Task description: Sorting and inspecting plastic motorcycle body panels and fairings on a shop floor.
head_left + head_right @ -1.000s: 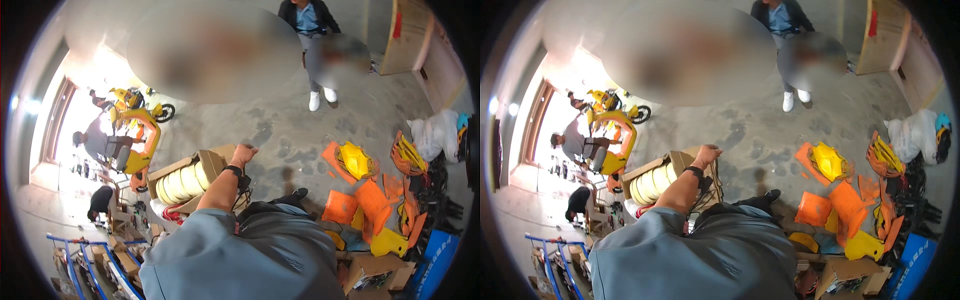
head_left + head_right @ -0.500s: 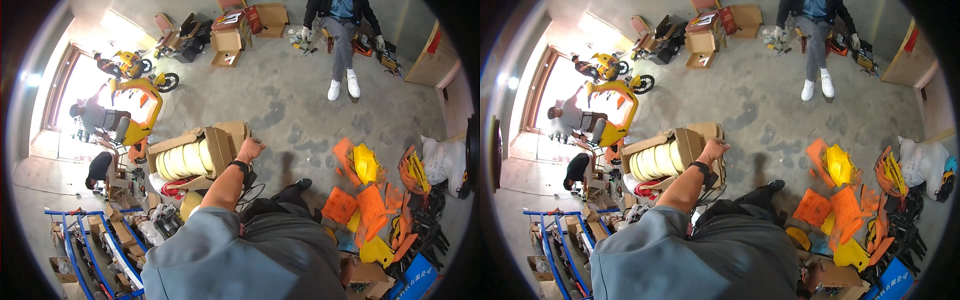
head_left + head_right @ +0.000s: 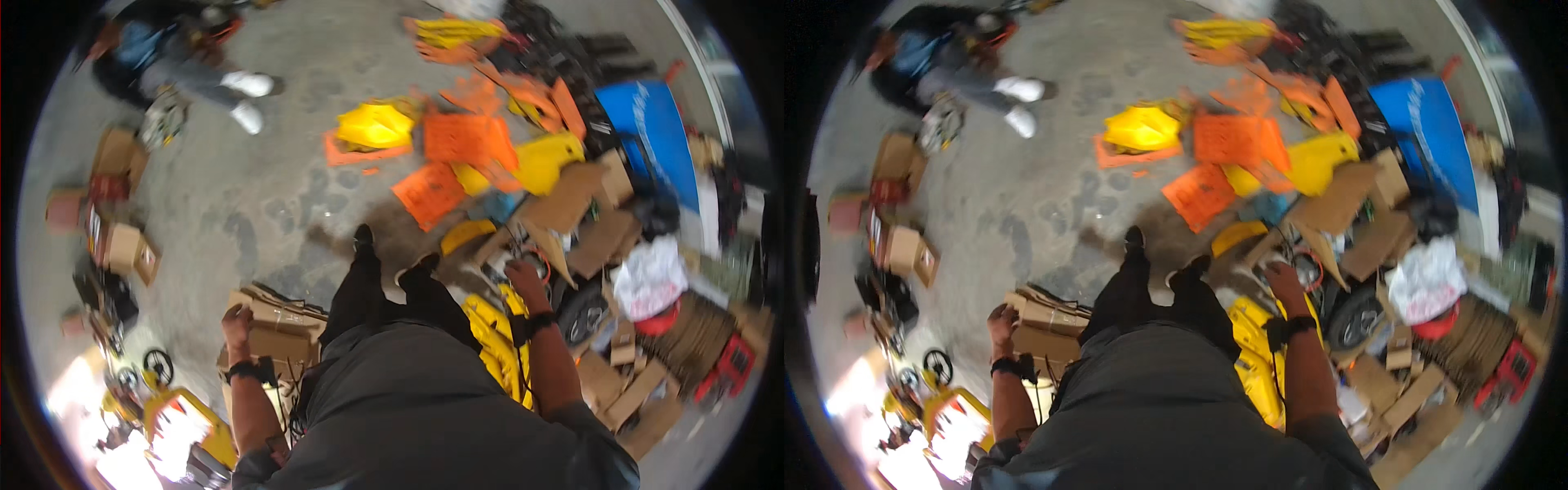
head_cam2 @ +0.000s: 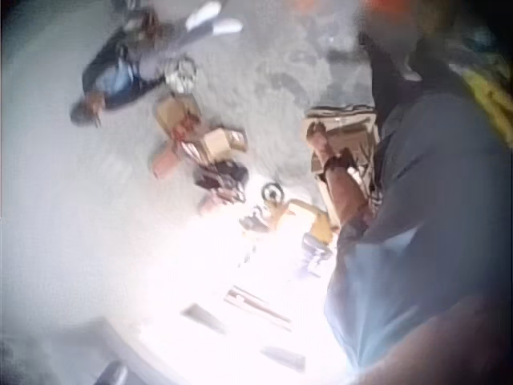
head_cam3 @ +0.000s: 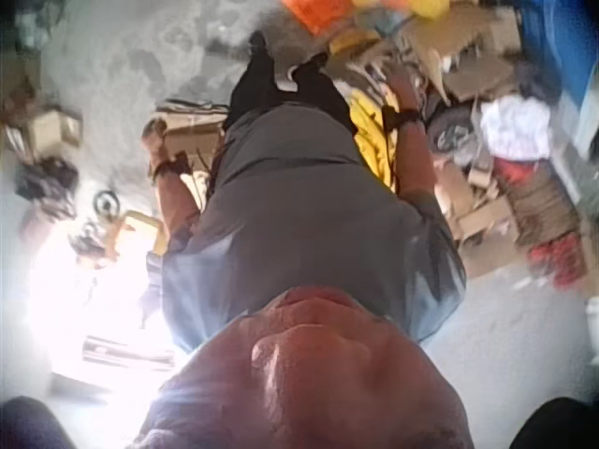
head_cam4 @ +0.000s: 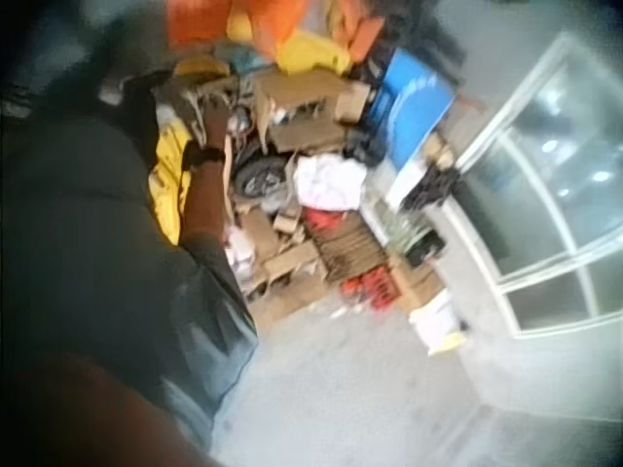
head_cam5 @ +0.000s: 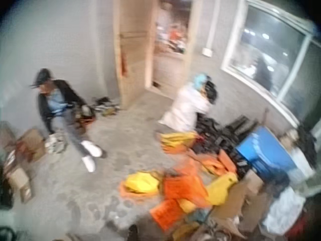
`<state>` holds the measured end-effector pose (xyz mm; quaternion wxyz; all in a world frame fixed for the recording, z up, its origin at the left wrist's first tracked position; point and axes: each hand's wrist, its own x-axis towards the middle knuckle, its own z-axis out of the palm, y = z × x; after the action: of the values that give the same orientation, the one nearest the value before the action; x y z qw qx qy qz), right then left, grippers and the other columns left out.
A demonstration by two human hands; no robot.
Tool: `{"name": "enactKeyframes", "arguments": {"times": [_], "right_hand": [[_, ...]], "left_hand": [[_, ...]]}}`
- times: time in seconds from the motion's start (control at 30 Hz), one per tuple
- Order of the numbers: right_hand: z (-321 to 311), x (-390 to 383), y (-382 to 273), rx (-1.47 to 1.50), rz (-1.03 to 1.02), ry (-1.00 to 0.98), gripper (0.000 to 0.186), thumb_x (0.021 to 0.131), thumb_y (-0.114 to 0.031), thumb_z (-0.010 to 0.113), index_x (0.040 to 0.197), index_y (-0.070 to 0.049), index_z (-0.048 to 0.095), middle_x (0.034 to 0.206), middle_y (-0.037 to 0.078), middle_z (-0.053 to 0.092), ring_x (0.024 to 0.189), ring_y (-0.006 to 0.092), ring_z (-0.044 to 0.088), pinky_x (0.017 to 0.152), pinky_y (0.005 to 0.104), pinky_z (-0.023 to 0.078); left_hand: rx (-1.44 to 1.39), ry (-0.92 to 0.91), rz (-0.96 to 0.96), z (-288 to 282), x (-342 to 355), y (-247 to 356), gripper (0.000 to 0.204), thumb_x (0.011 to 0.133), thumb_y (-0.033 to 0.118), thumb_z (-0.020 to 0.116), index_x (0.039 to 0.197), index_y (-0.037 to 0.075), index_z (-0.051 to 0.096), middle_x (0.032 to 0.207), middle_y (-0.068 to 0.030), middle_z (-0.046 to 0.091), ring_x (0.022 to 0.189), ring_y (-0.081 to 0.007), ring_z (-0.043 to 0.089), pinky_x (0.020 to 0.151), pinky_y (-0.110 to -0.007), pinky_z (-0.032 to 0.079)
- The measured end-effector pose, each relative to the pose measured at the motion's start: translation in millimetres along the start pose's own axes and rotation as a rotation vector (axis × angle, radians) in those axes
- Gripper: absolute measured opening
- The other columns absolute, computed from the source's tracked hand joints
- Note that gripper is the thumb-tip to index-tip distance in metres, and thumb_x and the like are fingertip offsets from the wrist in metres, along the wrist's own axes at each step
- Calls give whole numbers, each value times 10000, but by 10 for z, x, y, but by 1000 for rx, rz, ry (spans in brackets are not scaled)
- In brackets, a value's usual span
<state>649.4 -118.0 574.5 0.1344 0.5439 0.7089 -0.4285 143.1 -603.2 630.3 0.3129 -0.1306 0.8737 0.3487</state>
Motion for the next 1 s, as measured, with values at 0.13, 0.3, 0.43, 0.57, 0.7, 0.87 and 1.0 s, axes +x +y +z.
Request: {"name": "enactKeyframes", "arguments": {"times": [0.13,0.3,0.43,0.57,0.7,0.87,1.0], "right_hand": [[447,122,271,147,147,29,471,809,-266,641,1190,8,602,1121,226,648,1091,369,594,962,410,449],[1440,850,1156,140,144,-8,560,816,-276,644,1296,-20,514,1312,235,515,1238,403,454,1071,469,342],[2379,1665,1743,93,115,-102,637,814,-290,661,1381,-94,448,1401,275,422,1317,434,372,1113,464,292],[2964,2473,2161,-45,240,-154,641,815,-259,662,1399,-128,431,1439,331,320,1320,473,343,1096,522,303],[3390,3036,2639,-186,227,-111,647,802,-197,655,1397,-98,420,1407,319,361,1288,461,389,1064,501,358],[3601,3358,2896,-124,94,-143,538,844,-144,580,1349,-17,447,1320,278,471,1215,431,466,1016,462,406],[3198,3138,2400,-123,83,-118,347,894,-203,549,1193,-36,597,1161,223,603,1111,394,551,965,458,431]], "left_hand": [[224,-4,-49,32,61,124,412,834,250,662,1123,-42,631,793,-68,669,690,-126,613,582,-266,494],[668,-62,31,139,599,156,446,805,213,664,1159,-54,623,776,-110,681,644,-139,616,506,-259,478],[898,-87,26,287,900,-158,454,775,208,717,1133,-60,637,848,-172,709,687,-192,664,632,-319,525],[1043,-90,-104,553,1052,-431,490,737,222,753,1120,-65,643,830,-161,707,696,-182,663,618,-307,521],[778,41,-229,783,1076,-626,500,752,232,750,1124,-79,626,840,-117,696,650,-146,626,569,-277,498],[854,-18,-236,944,1069,-754,493,763,244,746,1116,-79,630,845,-112,695,716,-151,633,642,-279,508],[1000,-69,-208,1136,975,-644,478,741,239,741,1117,-41,647,935,-176,706,835,-229,681,754,-335,531]]}}
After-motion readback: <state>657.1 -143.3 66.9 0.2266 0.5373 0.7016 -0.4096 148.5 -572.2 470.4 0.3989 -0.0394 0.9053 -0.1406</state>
